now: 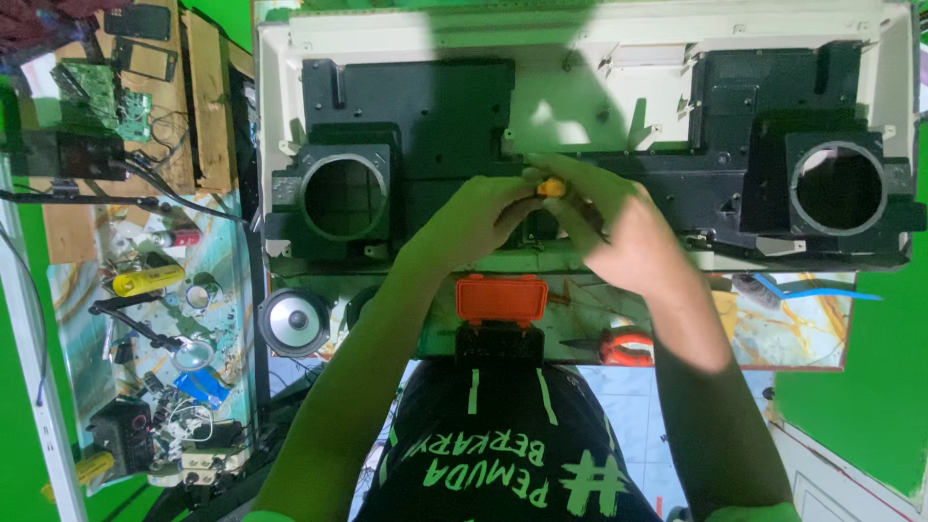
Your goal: The person solders and adjusts internal components within a large speaker cabinet using a screwdriver and a soldering iron, then organizes small parts in an orange tray.
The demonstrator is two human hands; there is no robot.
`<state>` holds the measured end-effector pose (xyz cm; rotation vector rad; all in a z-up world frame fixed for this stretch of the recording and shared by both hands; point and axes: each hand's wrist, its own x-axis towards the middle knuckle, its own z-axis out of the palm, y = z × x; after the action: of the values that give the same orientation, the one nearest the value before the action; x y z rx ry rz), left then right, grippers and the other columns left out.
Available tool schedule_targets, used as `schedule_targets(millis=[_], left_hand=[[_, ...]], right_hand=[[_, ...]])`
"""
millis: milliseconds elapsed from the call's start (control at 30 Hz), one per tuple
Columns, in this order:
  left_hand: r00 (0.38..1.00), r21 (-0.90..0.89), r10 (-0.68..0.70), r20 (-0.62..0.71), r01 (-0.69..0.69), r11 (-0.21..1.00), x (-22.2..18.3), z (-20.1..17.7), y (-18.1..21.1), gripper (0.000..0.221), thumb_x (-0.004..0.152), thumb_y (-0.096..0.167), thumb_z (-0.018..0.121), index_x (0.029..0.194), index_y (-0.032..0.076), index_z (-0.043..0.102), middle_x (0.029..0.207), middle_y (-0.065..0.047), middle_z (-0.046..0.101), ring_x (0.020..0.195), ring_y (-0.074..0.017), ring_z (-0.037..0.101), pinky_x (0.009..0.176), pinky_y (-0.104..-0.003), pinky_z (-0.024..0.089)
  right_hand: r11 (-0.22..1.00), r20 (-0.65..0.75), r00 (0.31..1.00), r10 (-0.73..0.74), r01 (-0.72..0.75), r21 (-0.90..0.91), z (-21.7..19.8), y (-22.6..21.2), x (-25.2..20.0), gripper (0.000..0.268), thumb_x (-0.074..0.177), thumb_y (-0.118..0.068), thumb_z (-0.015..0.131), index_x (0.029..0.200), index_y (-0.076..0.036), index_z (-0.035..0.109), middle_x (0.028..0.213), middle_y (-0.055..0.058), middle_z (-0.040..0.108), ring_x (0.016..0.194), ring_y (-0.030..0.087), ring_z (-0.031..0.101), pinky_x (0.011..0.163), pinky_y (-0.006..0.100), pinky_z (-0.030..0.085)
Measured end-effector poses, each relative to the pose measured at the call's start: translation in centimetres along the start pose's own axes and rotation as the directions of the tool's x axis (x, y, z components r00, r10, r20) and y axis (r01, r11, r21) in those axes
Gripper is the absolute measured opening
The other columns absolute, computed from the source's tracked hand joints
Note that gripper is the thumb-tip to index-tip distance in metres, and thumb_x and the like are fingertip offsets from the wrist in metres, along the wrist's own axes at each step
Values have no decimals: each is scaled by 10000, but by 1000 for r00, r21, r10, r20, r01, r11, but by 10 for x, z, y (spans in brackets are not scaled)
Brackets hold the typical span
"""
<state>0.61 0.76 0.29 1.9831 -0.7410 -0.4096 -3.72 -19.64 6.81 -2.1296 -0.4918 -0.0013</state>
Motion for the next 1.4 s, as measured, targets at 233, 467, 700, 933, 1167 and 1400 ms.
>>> schedule_targets(millis=[233, 467, 700, 933, 1167, 1400], left_hand=[[996, 6, 29, -86, -29, 1000, -7, 6, -3, 288, 961, 165, 682, 1225, 53, 656, 969, -209, 705, 841, -392, 702, 721, -440, 550], [991, -16, 59, -117, -61, 998, -4, 16, -11, 223, 948, 136, 667, 1152, 45, 673, 971, -208, 705, 875, -409, 699, 728, -457, 553], [998, -37, 38, -42, -39, 999, 0, 8, -5, 171, 954, 139, 660, 1105, 61, 683, 964, -192, 718, 888, -424, 688, 714, -459, 548], [996, -61, 89, -22, -90, 994, 0, 1, -7, 199, 947, 129, 664, 1133, 67, 692, 957, -190, 719, 881, -407, 699, 718, -446, 556], [968, -12, 63, -242, -68, 998, -5, 25, -7, 242, 923, 150, 718, 1148, 71, 682, 925, -175, 715, 816, -371, 720, 689, -421, 565], [973, 27, 65, -222, -61, 998, -6, 20, -14, 272, 896, 139, 718, 1155, 63, 683, 839, -167, 701, 734, -374, 696, 639, -429, 540]], right_hand=[[989, 3, 991, -130, 130, -66, 4, 11, 4, 286, 977, -29, 701, 1259, -23, 651, 1130, 165, 732, 961, 300, 768, 829, 354, 627], [993, -76, 997, -23, 14, -119, 7, 4, -6, 325, 899, -12, 741, 1218, -34, 686, 1080, 187, 736, 918, 380, 735, 792, 408, 593], [961, -101, 995, 12, -40, -274, 17, 21, -22, 493, 777, 17, 597, 1257, -46, 687, 988, 205, 715, 829, 373, 681, 766, 438, 585], [936, -108, 994, 8, -46, -348, 28, 33, -29, 428, 776, -18, 616, 1196, -47, 696, 925, 205, 703, 770, 391, 680, 711, 442, 586], [989, -1, 1000, -24, 23, -144, 4, 2, -11, 477, 894, 12, 649, 1370, 7, 631, 1058, 225, 713, 876, 372, 733, 804, 420, 607], [972, -101, 995, -23, -1, -235, 12, -5, 0, 297, 940, -83, 767, 1229, -47, 708, 1050, 183, 762, 887, 342, 753, 775, 393, 607]])
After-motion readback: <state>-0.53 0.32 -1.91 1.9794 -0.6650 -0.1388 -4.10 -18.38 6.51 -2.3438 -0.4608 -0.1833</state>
